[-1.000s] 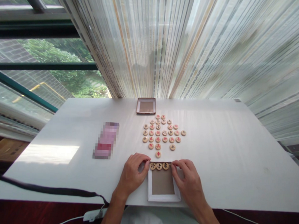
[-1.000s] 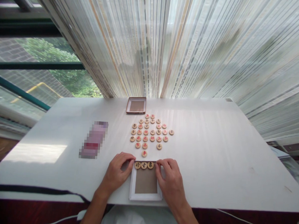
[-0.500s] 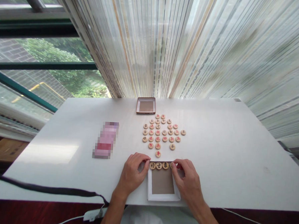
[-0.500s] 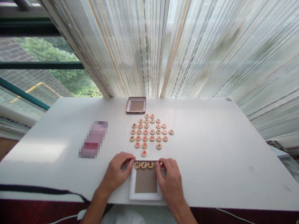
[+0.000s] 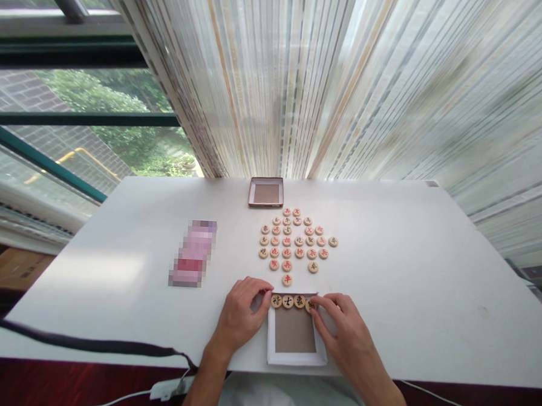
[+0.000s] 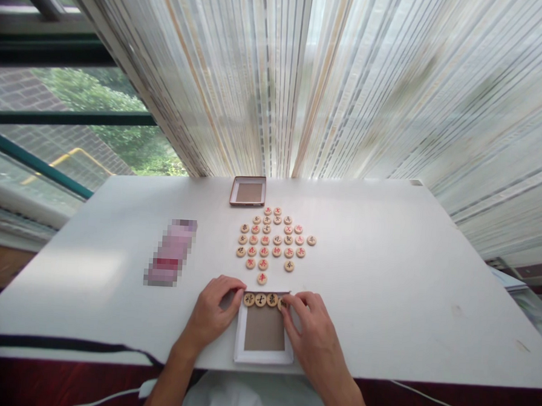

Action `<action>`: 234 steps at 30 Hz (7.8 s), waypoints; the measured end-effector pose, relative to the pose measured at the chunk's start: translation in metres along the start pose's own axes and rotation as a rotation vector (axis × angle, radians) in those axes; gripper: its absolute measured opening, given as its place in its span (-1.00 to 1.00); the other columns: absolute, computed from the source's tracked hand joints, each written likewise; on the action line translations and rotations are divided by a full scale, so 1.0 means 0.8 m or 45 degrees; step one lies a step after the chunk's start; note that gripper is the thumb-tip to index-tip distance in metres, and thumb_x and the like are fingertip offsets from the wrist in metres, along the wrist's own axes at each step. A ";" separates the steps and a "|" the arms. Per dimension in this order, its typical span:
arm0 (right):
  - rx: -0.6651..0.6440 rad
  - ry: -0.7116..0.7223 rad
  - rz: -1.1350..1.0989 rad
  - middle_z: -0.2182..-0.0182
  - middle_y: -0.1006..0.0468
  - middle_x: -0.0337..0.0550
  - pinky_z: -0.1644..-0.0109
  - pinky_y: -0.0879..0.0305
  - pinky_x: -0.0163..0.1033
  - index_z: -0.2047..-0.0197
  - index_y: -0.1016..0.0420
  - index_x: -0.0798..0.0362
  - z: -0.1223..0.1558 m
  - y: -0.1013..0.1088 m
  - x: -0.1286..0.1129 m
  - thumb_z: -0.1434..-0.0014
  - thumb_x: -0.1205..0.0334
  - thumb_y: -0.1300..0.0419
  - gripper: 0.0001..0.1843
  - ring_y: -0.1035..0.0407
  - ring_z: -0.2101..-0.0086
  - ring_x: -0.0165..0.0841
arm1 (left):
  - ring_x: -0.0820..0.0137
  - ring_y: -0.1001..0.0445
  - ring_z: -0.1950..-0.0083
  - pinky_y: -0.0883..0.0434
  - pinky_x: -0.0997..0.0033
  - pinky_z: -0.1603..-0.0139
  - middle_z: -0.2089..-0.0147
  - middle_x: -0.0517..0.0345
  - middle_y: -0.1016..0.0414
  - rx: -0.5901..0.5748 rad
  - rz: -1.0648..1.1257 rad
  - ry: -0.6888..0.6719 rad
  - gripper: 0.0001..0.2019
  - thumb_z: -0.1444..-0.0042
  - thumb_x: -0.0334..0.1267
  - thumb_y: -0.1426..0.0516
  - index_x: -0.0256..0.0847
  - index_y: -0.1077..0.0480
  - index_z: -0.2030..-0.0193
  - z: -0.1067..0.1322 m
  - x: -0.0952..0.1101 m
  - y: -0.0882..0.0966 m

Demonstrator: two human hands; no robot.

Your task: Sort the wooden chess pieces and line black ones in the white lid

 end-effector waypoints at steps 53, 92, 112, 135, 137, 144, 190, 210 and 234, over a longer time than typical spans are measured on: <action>-0.115 -0.144 0.123 0.55 -0.39 -0.33 0.45 -0.15 -0.33 0.39 -0.28 -0.02 -0.004 -0.022 0.008 -0.31 0.22 -0.16 -0.78 -0.31 0.55 -0.40 | 0.17 -0.40 0.00 -0.34 0.12 -0.02 0.09 0.13 -0.52 -0.124 -0.075 0.002 -0.75 -0.11 -0.44 -0.26 -0.09 -0.44 0.09 -0.002 0.035 -0.015; -0.071 -0.112 0.156 0.57 -0.41 -0.33 0.47 -0.15 -0.33 0.40 -0.28 -0.02 -0.008 -0.021 0.003 -0.31 0.11 -0.20 -0.73 -0.29 0.56 -0.41 | 0.18 -0.43 -0.02 -0.37 0.11 -0.04 0.08 0.14 -0.54 -0.113 -0.029 0.002 -0.72 -0.10 -0.45 -0.26 -0.07 -0.44 0.07 -0.003 0.029 -0.011; -0.052 -0.168 -0.007 0.62 -0.29 -0.38 0.51 -0.13 -0.35 0.40 -0.34 -0.02 -0.008 -0.013 0.005 -0.32 0.04 -0.18 -0.71 -0.19 0.60 -0.43 | 0.16 -0.45 -0.03 -0.41 0.10 -0.06 0.07 0.08 -0.55 -0.021 0.029 -0.007 -0.79 -0.17 -0.37 -0.24 -0.09 -0.45 0.06 0.000 0.025 -0.008; 0.227 -0.249 -0.259 0.35 -0.60 -0.13 0.33 -0.41 -0.23 0.12 -0.54 0.04 -0.031 0.020 0.058 -0.37 0.05 -0.10 -0.72 -0.45 0.43 -0.31 | 0.29 -0.56 0.14 -0.46 0.33 0.08 0.18 0.07 -0.61 0.476 0.339 0.096 -0.78 -0.32 -0.11 -0.10 -0.17 -0.51 0.11 -0.107 0.010 0.061; 0.236 -0.254 -0.253 0.35 -0.60 -0.13 0.32 -0.41 -0.23 0.12 -0.53 0.04 -0.030 0.024 0.065 -0.37 0.03 -0.10 -0.71 -0.46 0.43 -0.31 | 0.29 -0.57 0.16 -0.46 0.32 0.07 0.21 0.07 -0.61 0.510 0.396 0.141 -0.74 -0.33 -0.07 -0.09 -0.18 -0.50 0.10 -0.119 -0.004 0.066; 0.263 -0.242 -0.214 0.39 -0.58 -0.16 0.40 -0.37 -0.26 0.11 -0.53 0.04 -0.032 0.042 0.090 -0.37 0.00 -0.11 -0.69 -0.43 0.48 -0.33 | 0.29 -0.60 0.17 -0.51 0.33 0.13 0.20 0.02 -0.64 0.329 0.421 0.056 -0.68 -0.33 -0.03 -0.07 -0.22 -0.52 0.11 -0.191 -0.010 0.059; 0.327 -0.482 -0.155 0.50 -0.52 -0.27 0.39 -0.36 -0.30 0.22 -0.56 -0.04 -0.023 0.049 0.118 -0.28 -0.10 -0.11 -0.66 -0.38 0.52 -0.35 | 0.29 -0.60 0.16 -0.44 0.37 0.16 0.16 0.10 -0.67 0.351 0.189 0.205 -0.71 -0.36 -0.06 -0.02 -0.13 -0.52 0.11 -0.135 -0.095 0.035; 0.286 -0.398 -0.208 0.46 -0.56 -0.19 0.42 -0.38 -0.26 0.18 -0.55 -0.01 -0.028 0.051 0.107 -0.32 -0.07 -0.11 -0.67 -0.38 0.53 -0.32 | 0.29 -0.58 0.19 -0.44 0.36 0.21 0.16 0.06 -0.65 0.296 0.096 0.110 -0.76 -0.30 -0.09 -0.09 -0.14 -0.52 0.13 -0.134 -0.079 0.033; 0.053 0.454 0.023 0.07 -0.60 -0.05 -0.09 -0.45 0.01 0.01 -0.57 -0.07 -0.217 0.045 0.055 -0.30 0.34 -0.11 -0.72 -0.47 0.02 -0.16 | 0.30 -0.59 0.23 -0.45 0.37 0.24 0.21 0.05 -0.65 0.337 0.043 0.093 -0.76 -0.29 -0.11 -0.08 -0.14 -0.53 0.16 -0.135 -0.086 0.032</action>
Point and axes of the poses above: each hand's wrist, its own z-axis away from the middle knuckle, its own y-axis out of the back of the hand, x = y × z, the point moved 5 cm from there along -z, towards the middle knuckle
